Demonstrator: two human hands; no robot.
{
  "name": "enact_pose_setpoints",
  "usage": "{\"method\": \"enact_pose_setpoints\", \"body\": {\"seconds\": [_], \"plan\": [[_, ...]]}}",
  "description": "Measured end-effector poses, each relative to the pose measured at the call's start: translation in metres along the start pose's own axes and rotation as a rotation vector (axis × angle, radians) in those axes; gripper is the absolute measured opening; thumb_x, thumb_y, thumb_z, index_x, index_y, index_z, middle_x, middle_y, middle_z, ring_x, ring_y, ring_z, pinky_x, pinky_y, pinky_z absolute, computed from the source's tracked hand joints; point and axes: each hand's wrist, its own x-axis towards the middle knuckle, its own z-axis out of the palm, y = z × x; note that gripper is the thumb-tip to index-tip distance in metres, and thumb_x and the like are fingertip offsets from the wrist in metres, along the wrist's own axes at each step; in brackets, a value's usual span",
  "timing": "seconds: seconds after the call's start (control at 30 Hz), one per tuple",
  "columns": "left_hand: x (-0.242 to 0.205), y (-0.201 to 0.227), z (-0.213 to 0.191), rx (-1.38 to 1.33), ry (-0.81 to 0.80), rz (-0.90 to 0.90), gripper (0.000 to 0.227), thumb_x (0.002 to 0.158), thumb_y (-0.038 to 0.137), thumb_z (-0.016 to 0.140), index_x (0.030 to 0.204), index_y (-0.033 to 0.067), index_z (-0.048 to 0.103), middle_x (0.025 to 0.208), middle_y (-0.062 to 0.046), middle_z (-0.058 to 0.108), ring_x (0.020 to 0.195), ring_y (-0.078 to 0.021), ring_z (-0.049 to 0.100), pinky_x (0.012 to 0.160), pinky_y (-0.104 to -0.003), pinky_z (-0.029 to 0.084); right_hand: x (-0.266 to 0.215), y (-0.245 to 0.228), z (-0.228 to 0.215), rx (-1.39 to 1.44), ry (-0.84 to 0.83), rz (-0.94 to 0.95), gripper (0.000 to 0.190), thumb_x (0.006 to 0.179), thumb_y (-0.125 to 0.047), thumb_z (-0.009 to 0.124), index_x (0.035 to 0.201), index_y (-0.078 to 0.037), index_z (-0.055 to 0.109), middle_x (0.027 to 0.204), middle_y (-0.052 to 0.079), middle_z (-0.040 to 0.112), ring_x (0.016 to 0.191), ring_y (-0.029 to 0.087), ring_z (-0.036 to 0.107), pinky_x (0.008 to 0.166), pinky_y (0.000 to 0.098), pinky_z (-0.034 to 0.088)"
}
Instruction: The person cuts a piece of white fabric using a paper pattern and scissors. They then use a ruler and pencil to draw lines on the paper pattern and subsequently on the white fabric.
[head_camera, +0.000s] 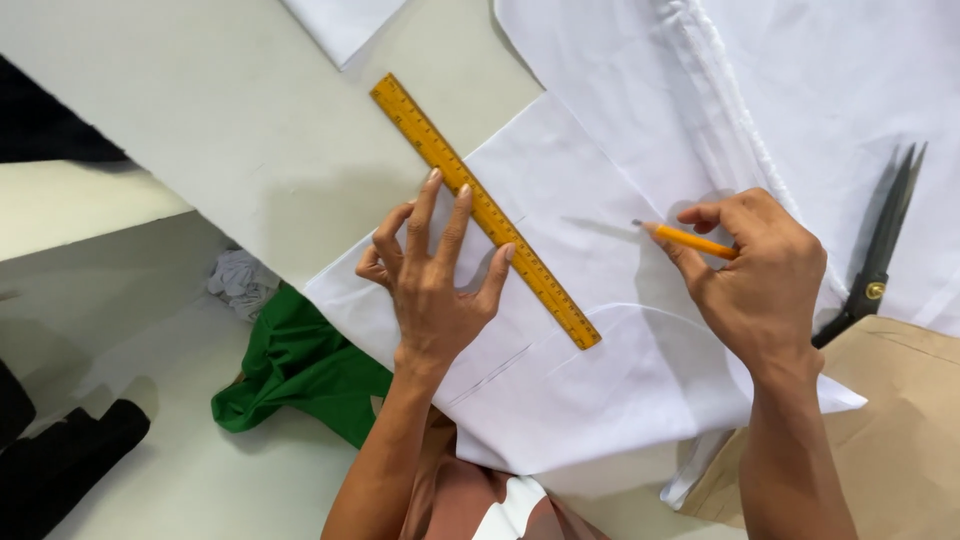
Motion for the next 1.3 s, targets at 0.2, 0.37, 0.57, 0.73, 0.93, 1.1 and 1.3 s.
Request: {"method": "enact_pose_setpoints", "body": {"seconds": [0.2, 0.37, 0.57, 0.73, 0.93, 1.1, 1.3], "plan": [[-0.001, -0.001, -0.001, 0.0, -0.005, -0.004, 0.056, 0.095, 0.054, 0.073, 0.141, 0.0241, 0.063, 0.154, -0.006, 0.052, 0.125, -0.0243, 0.056, 0.097, -0.045, 0.023, 0.001, -0.006, 0.007, -0.02, 0.034, 0.019, 0.024, 0.099, -0.015, 0.095, 0.105, -0.004, 0.075, 0.101, 0.009, 0.07, 0.085, 0.02, 0.064, 0.068, 0.0323, 0.046], [0.001, 0.0, -0.002, -0.001, 0.008, -0.007, 0.055, 0.094, 0.053, 0.074, 0.139, 0.0226, 0.065, 0.152, -0.006, 0.054, 0.125, -0.025, 0.054, 0.096, -0.045, 0.024, 0.004, -0.009, 0.011, 0.056, 0.004, 0.007, 0.014, 0.097, 0.0, 0.089, 0.103, -0.003, 0.076, 0.096, 0.007, 0.072, 0.081, 0.018, 0.065, 0.073, 0.0301, 0.051], [0.002, 0.0, -0.003, -0.008, 0.014, 0.004, 0.054, 0.094, 0.052, 0.075, 0.138, 0.0207, 0.066, 0.152, -0.005, 0.054, 0.123, -0.0251, 0.054, 0.093, -0.046, 0.024, 0.005, -0.016, 0.007, 0.091, -0.009, 0.086, 0.018, 0.094, 0.004, 0.086, 0.096, -0.007, 0.072, 0.101, 0.006, 0.071, 0.057, 0.014, 0.046, 0.058, 0.028, 0.039], [0.002, -0.001, -0.003, -0.016, 0.02, 0.016, 0.053, 0.093, 0.052, 0.075, 0.135, 0.0192, 0.07, 0.151, -0.006, 0.054, 0.124, -0.026, 0.055, 0.094, -0.045, 0.023, 0.022, -0.019, -0.02, 0.166, -0.243, 0.382, 0.041, 0.1, -0.024, 0.075, 0.136, -0.008, 0.063, 0.109, 0.011, 0.063, 0.09, 0.022, 0.063, 0.084, 0.0349, 0.053], [0.002, -0.001, -0.004, -0.026, 0.033, 0.011, 0.051, 0.094, 0.052, 0.074, 0.134, 0.0201, 0.07, 0.151, -0.005, 0.054, 0.122, -0.0265, 0.056, 0.094, -0.046, 0.024, 0.019, 0.0, -0.023, 0.041, -0.273, 0.165, 0.019, 0.11, -0.007, 0.06, 0.122, 0.0, 0.073, 0.106, 0.01, 0.07, 0.086, 0.024, 0.06, 0.075, 0.036, 0.049], [0.003, -0.001, -0.005, -0.026, 0.031, 0.005, 0.051, 0.093, 0.052, 0.075, 0.133, 0.0204, 0.07, 0.149, -0.004, 0.056, 0.123, -0.0248, 0.055, 0.092, -0.045, 0.023, 0.011, 0.027, -0.031, -0.225, -0.191, -0.057, 0.025, 0.11, -0.001, 0.066, 0.131, -0.006, 0.078, 0.105, 0.01, 0.07, 0.089, 0.025, 0.063, 0.08, 0.0381, 0.05], [0.003, 0.0, -0.005, -0.036, 0.031, 0.009, 0.051, 0.093, 0.051, 0.075, 0.133, 0.0195, 0.071, 0.149, -0.005, 0.056, 0.123, -0.0254, 0.055, 0.093, -0.045, 0.023, 0.025, 0.031, -0.045, -0.35, -0.321, -0.146, 0.034, 0.108, -0.007, 0.07, 0.132, -0.029, 0.077, 0.108, 0.002, 0.069, 0.099, 0.025, 0.063, 0.071, 0.0394, 0.05]]}}
